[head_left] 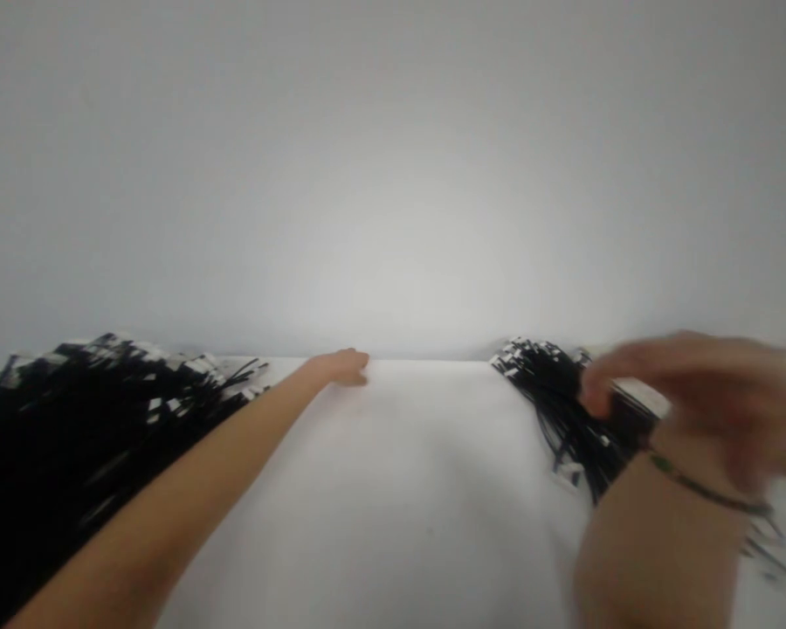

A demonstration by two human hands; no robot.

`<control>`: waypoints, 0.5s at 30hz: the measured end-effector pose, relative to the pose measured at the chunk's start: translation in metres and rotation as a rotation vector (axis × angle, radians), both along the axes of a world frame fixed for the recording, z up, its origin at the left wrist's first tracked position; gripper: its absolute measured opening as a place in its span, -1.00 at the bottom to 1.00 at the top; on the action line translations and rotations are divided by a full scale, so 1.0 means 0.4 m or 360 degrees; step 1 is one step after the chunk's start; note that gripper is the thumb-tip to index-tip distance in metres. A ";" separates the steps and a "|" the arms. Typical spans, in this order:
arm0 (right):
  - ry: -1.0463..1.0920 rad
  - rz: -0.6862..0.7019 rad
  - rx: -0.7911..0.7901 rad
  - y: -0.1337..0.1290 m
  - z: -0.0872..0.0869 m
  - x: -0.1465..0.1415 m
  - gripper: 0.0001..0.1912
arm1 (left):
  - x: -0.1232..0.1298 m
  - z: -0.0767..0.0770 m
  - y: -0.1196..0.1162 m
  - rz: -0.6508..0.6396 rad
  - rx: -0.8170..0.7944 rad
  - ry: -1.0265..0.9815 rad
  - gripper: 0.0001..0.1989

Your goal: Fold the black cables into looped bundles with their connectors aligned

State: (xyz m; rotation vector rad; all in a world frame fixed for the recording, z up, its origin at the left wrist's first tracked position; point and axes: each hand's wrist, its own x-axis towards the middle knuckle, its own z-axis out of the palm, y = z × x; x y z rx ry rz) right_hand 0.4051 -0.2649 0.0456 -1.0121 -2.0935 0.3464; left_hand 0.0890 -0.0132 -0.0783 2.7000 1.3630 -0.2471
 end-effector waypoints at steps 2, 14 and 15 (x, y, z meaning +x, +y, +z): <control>-0.0063 -0.0142 -0.0412 0.106 0.001 0.021 -0.48 | 0.032 -0.052 0.013 0.0066 0.0242 -0.0165 -0.66; 0.0071 -0.1367 -0.1535 0.410 -0.308 0.151 -0.87 | 0.041 -0.153 0.054 0.0344 0.0432 -0.0534 -0.71; 0.0031 -0.1409 -0.1541 0.414 -0.314 0.155 -0.89 | 0.042 -0.152 0.054 0.0343 0.0442 -0.0524 -0.70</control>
